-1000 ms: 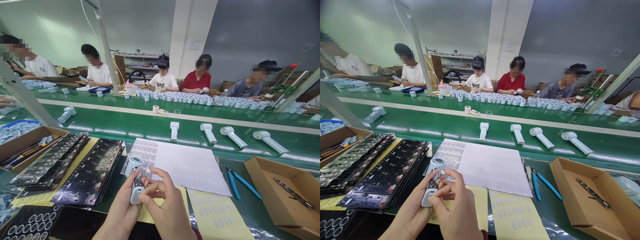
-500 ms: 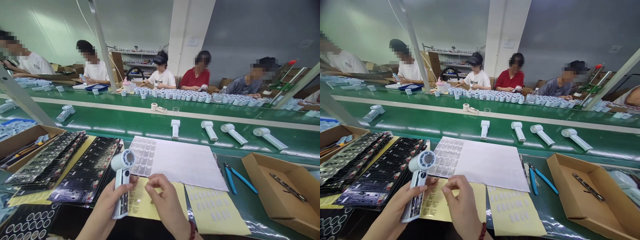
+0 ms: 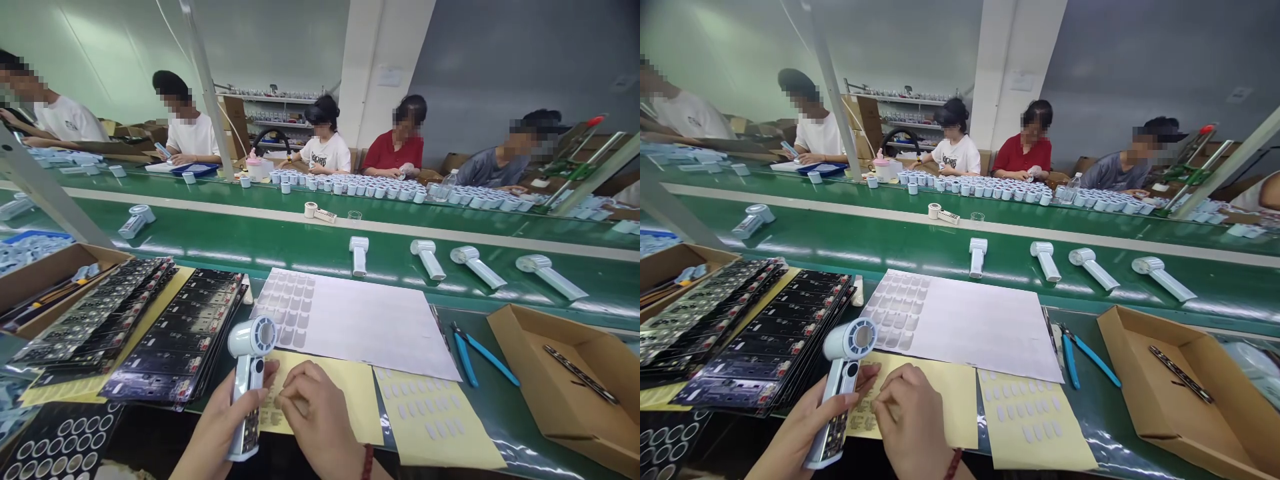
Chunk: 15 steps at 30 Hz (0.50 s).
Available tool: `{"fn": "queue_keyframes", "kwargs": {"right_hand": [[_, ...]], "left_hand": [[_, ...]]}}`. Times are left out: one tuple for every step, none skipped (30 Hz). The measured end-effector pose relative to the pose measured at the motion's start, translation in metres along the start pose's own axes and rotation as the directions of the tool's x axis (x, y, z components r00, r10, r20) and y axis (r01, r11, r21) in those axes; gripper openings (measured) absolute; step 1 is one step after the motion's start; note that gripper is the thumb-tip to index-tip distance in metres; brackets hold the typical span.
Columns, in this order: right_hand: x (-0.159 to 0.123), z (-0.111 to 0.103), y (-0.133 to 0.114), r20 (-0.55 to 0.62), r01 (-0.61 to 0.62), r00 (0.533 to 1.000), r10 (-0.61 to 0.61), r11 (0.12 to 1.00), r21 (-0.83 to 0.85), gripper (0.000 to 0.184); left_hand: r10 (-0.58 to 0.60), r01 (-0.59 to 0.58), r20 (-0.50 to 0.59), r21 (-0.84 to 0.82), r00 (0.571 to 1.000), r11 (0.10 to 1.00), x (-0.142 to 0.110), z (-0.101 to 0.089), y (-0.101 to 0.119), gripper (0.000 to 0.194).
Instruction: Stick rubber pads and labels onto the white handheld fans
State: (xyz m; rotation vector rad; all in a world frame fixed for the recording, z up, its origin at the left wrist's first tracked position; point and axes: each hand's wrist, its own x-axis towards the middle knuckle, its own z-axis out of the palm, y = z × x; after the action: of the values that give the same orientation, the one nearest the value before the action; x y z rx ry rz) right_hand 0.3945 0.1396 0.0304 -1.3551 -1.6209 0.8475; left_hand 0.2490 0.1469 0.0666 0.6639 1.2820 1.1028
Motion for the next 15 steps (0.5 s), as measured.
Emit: {"fn": "queue_keyframes", "kwargs": {"right_hand": [[0.001,-0.005,-0.002,0.003,-0.039,0.999,0.039,0.992,0.121,0.016],[0.002,-0.011,-0.005,0.01,-0.08,0.997,0.08,0.972,0.221,0.014],[0.002,-0.016,-0.009,0.018,-0.115,0.993,0.115,0.948,0.295,0.012],[0.003,-0.022,-0.012,0.029,-0.139,0.99,0.138,0.927,0.349,0.011],[0.004,-0.027,-0.016,0.044,-0.149,0.989,0.143,0.907,0.394,0.01],[0.005,-0.032,-0.02,0.061,-0.146,0.989,0.132,0.888,0.437,0.01],[0.007,-0.036,-0.024,0.073,-0.134,0.991,0.112,0.868,0.478,0.01],[0.008,-0.04,-0.028,0.083,-0.118,0.993,0.089,0.853,0.509,0.01],[0.01,-0.043,-0.032,0.089,-0.106,0.994,0.07,0.847,0.52,0.01],[0.012,-0.046,-0.036,0.095,-0.099,0.994,0.058,0.854,0.51,0.009],[0.013,-0.048,-0.04,0.101,-0.093,0.994,0.05,0.871,0.482,0.008],[0.015,-0.05,-0.043,0.103,-0.088,0.994,0.047,0.893,0.442,0.008],[0.017,-0.051,-0.045,0.103,-0.086,0.993,0.048,0.912,0.401,0.008],[0.019,-0.053,-0.046,0.101,-0.087,0.993,0.054,0.926,0.367,0.009],[0.021,-0.054,-0.047,0.098,-0.092,0.993,0.062,0.935,0.343,0.01]], "left_hand": [[-0.002,0.002,0.001,0.004,1.0,1.0,0.0,0.0,0.001,0.037],[-0.005,0.005,0.007,0.006,1.0,1.0,0.0,0.001,0.003,0.038],[-0.007,0.006,0.015,0.008,1.0,1.0,0.0,0.002,0.005,0.038],[-0.009,0.009,0.023,0.01,1.0,1.0,-0.001,0.004,0.007,0.039],[-0.012,0.012,0.037,0.011,0.999,1.0,-0.001,0.007,0.01,0.041],[-0.017,0.017,0.062,0.009,0.998,1.0,-0.001,0.01,0.013,0.043],[-0.025,0.025,0.09,0.001,0.996,1.0,-0.001,0.015,0.015,0.046],[-0.032,0.034,0.115,-0.016,0.993,0.999,0.0,0.019,0.018,0.049],[-0.039,0.045,0.13,-0.044,0.991,0.998,0.002,0.024,0.02,0.052],[-0.052,0.062,0.124,-0.077,0.991,0.995,0.004,0.029,0.021,0.054],[-0.067,0.078,0.094,-0.114,0.993,0.99,0.006,0.033,0.022,0.055],[-0.084,0.091,0.057,-0.151,0.995,0.984,0.009,0.037,0.022,0.055],[-0.101,0.104,0.028,-0.18,0.994,0.978,0.012,0.04,0.022,0.054],[-0.113,0.114,0.015,-0.202,0.993,0.973,0.014,0.043,0.022,0.052],[-0.117,0.118,0.019,-0.218,0.993,0.969,0.017,0.046,0.021,0.051]]}}
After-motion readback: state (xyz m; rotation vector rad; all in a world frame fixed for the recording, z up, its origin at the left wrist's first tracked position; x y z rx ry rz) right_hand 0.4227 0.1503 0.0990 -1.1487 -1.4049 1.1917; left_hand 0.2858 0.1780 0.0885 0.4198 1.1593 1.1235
